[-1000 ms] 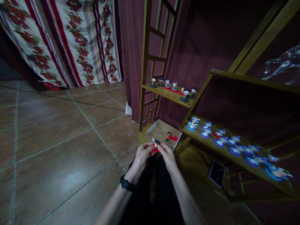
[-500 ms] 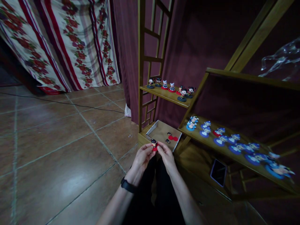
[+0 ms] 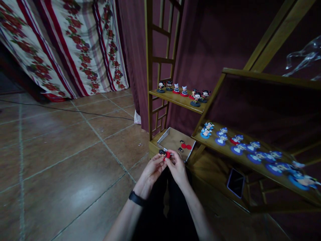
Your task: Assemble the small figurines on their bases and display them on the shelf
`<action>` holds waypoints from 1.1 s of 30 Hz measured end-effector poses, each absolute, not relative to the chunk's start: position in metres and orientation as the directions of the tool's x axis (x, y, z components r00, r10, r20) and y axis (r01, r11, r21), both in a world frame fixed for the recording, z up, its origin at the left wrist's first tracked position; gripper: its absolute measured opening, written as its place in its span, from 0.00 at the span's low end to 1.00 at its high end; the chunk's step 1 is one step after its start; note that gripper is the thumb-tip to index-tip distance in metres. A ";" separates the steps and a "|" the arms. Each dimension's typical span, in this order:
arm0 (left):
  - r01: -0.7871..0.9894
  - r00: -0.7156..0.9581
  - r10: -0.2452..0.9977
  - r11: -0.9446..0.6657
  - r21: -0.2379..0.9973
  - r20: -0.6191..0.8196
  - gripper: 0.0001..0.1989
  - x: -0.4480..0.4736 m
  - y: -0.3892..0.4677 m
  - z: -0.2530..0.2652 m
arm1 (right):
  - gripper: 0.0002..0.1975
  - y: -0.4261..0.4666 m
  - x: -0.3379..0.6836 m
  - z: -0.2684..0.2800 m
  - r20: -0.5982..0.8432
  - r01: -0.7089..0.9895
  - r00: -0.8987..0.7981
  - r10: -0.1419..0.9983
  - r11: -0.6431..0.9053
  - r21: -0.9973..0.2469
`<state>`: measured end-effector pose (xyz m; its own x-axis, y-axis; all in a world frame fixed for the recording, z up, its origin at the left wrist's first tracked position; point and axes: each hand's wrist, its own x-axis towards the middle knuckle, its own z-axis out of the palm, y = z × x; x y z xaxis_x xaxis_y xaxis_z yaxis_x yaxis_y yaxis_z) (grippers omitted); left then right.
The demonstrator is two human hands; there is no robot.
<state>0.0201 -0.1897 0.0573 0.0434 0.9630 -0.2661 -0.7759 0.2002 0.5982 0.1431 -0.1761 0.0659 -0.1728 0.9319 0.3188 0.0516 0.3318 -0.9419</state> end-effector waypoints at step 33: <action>-0.554 -0.322 0.925 -0.012 0.832 -0.201 0.15 0.030 -0.203 0.070 | 0.13 -0.171 0.137 0.052 0.079 -0.223 -0.195 0.978 0.034 -0.974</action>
